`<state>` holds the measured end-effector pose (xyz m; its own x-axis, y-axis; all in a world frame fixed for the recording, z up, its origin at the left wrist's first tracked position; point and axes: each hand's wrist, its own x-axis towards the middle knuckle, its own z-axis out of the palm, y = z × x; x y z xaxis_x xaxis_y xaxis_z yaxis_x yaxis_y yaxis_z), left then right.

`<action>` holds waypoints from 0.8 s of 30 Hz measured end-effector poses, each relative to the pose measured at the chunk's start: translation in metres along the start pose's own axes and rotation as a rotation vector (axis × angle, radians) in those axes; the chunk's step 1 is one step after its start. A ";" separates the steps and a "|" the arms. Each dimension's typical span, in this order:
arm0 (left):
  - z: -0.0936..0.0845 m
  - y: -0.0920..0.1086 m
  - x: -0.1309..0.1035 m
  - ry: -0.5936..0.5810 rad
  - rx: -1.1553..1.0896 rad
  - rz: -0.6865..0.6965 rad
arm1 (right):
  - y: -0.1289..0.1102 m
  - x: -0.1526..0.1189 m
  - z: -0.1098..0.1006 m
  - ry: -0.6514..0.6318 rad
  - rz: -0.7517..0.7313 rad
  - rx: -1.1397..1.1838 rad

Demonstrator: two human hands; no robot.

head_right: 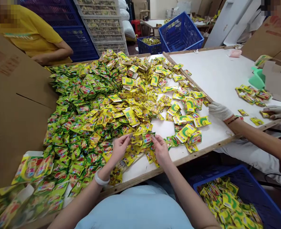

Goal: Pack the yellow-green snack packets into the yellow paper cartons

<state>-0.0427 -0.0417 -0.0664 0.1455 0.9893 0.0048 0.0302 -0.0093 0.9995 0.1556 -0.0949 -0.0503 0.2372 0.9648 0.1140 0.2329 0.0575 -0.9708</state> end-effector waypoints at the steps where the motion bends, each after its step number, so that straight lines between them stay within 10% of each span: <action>1: 0.007 0.002 -0.005 0.007 -0.045 -0.013 | -0.001 -0.004 0.011 -0.007 0.002 0.010; 8: 0.040 0.013 -0.022 -0.105 -0.144 0.038 | -0.006 -0.011 0.021 -0.030 0.027 0.101; 12: 0.074 0.019 -0.006 -0.209 0.014 0.240 | -0.003 -0.016 -0.025 -0.030 0.080 0.219; 19: 0.173 0.035 0.061 -0.468 0.439 0.465 | 0.010 -0.062 -0.134 0.393 0.061 0.130; 24: 0.206 0.031 0.117 -0.587 0.669 0.676 | 0.014 -0.090 -0.145 0.347 0.085 0.104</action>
<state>0.1791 0.0434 -0.0408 0.7722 0.5308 0.3492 0.2684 -0.7707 0.5779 0.2745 -0.2181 -0.0436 0.5614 0.8237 0.0798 0.1056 0.0244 -0.9941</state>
